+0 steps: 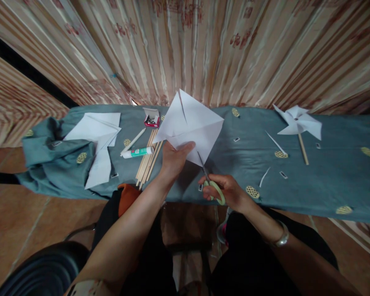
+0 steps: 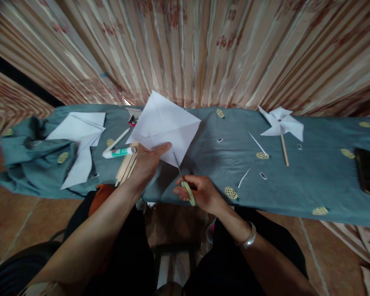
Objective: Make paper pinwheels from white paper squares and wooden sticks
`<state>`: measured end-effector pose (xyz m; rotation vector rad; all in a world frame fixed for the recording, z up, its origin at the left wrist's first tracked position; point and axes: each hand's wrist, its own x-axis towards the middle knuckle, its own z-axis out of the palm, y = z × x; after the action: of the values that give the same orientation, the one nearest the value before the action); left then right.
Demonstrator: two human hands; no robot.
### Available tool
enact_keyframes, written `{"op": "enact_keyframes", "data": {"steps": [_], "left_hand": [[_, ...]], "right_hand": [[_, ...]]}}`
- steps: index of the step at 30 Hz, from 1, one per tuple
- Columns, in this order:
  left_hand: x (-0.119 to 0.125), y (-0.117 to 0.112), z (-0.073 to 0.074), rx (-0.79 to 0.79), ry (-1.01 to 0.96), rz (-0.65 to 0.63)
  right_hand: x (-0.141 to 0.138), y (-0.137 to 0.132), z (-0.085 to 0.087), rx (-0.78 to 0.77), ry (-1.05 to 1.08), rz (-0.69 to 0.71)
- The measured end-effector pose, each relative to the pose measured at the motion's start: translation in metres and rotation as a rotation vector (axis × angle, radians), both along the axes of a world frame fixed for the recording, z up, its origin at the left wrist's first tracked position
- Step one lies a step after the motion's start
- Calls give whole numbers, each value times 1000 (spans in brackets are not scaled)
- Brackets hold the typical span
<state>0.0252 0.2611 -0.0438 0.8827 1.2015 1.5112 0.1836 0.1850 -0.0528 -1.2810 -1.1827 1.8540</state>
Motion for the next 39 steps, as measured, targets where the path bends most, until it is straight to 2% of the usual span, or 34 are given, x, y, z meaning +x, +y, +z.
{"op": "enact_keyframes", "data": {"steps": [9,21,31,39], "left_hand": [[1,0,3,9,15,8],[3,-5,2,38,-1,-76],[1,-4,2,25,32,-41],[0,-7,3,14,36,-17]], "right_hand": [[0,-1,-5,-13,-12,-18],[-2,0,5,-42,-34,-58],[-7,0,2,-85,-2,-104],[-7,0,1,-43,-30,-82]]}}
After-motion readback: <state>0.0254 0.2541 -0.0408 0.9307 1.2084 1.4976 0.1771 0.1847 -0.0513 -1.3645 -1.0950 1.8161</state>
